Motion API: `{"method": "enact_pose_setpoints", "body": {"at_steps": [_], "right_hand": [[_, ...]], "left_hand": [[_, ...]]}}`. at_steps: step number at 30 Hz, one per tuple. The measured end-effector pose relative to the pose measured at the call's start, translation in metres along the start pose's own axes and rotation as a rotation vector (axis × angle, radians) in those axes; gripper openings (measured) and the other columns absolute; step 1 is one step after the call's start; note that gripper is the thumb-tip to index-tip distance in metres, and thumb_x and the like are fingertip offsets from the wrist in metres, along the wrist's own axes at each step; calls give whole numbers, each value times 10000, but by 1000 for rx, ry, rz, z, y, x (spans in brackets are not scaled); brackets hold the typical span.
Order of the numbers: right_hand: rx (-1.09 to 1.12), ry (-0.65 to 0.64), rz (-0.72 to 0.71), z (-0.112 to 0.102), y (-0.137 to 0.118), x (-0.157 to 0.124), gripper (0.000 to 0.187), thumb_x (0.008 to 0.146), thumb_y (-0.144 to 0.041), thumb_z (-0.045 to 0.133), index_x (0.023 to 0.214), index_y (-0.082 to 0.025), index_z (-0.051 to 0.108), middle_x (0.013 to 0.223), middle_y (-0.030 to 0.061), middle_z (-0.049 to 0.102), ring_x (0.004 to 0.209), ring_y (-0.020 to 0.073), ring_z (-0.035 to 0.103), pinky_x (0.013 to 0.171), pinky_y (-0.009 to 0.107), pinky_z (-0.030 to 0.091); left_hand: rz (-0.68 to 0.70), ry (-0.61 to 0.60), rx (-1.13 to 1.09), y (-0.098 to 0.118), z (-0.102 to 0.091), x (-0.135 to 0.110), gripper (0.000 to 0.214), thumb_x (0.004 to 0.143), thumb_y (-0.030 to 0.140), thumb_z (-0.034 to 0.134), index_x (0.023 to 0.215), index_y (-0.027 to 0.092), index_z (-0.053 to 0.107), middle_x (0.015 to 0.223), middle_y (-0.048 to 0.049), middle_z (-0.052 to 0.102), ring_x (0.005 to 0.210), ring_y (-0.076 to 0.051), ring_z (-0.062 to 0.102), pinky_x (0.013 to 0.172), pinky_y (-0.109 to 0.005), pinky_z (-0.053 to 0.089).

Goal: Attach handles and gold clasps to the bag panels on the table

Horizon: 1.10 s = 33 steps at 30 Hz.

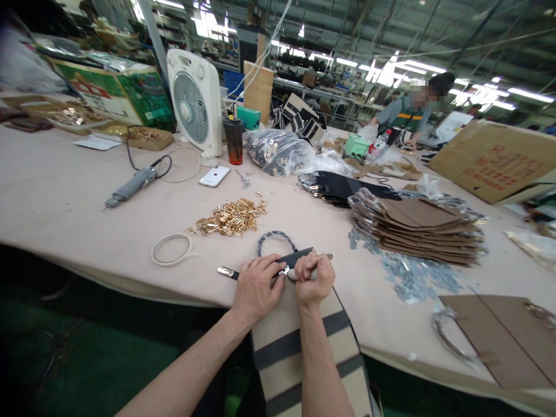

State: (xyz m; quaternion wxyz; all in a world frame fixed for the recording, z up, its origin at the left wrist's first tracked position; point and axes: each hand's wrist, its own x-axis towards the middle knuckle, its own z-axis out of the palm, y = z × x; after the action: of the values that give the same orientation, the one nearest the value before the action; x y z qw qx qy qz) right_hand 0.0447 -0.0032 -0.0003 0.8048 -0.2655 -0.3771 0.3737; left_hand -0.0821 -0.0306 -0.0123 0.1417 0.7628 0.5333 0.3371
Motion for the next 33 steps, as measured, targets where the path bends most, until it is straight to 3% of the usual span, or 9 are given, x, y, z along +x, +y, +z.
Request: {"method": "enact_pose_setpoints", "body": {"at_steps": [10, 18, 22, 26, 29, 33], "right_hand": [[-96, -10, -123, 7, 10, -3, 331, 1011, -312, 498, 703, -203, 548, 518, -88, 359, 360, 69, 296, 370, 185, 276], [-374, -96, -70, 15, 18, -3, 373, 1010, -355, 525, 666, -209, 508, 523, -67, 420, 390, 83, 361, 380, 210, 301], [-435, -78, -14, 18, 20, 0, 396, 1017, -400, 522, 672, -204, 529, 504, -74, 417, 376, 77, 368, 375, 202, 289], [-406, -120, 39, 17, 11, 9, 383, 986, -409, 570, 670, -193, 553, 491, -79, 413, 369, 72, 371, 370, 191, 291], [-309, -33, -3, 15, 0, 19, 362, 981, -379, 560, 669, -196, 537, 490, -87, 400, 352, 68, 349, 353, 184, 286], [-264, -49, 38, 15, -6, 26, 344, 968, -372, 580, 676, -195, 534, 495, -92, 396, 346, 61, 326, 344, 179, 286]], "left_hand": [[-19, -17, -16, -2, 1, 1, 185, 978, 291, 610, 1141, 291, 699, 1322, 0, 703, 1179, -253, 607, 993, -482, 407], [-33, -17, 5, -2, -1, 0, 148, 987, 289, 584, 1080, 278, 699, 1321, -16, 701, 1174, -258, 603, 983, -477, 407], [-37, -8, 8, -2, -2, 0, 136, 984, 294, 588, 1080, 284, 683, 1314, 0, 698, 1180, -248, 602, 991, -465, 408], [-52, 8, 23, 0, -1, -2, 302, 962, 334, 620, 1257, 271, 619, 1319, -40, 689, 1189, -262, 596, 1017, -463, 409], [-50, 12, 43, 1, 0, -3, 451, 948, 394, 641, 1364, 242, 558, 1369, -67, 669, 1215, -290, 576, 1037, -482, 398], [-46, 4, 67, 1, 1, -4, 437, 972, 395, 600, 1378, 240, 560, 1375, -78, 667, 1224, -296, 568, 1040, -493, 392]]}}
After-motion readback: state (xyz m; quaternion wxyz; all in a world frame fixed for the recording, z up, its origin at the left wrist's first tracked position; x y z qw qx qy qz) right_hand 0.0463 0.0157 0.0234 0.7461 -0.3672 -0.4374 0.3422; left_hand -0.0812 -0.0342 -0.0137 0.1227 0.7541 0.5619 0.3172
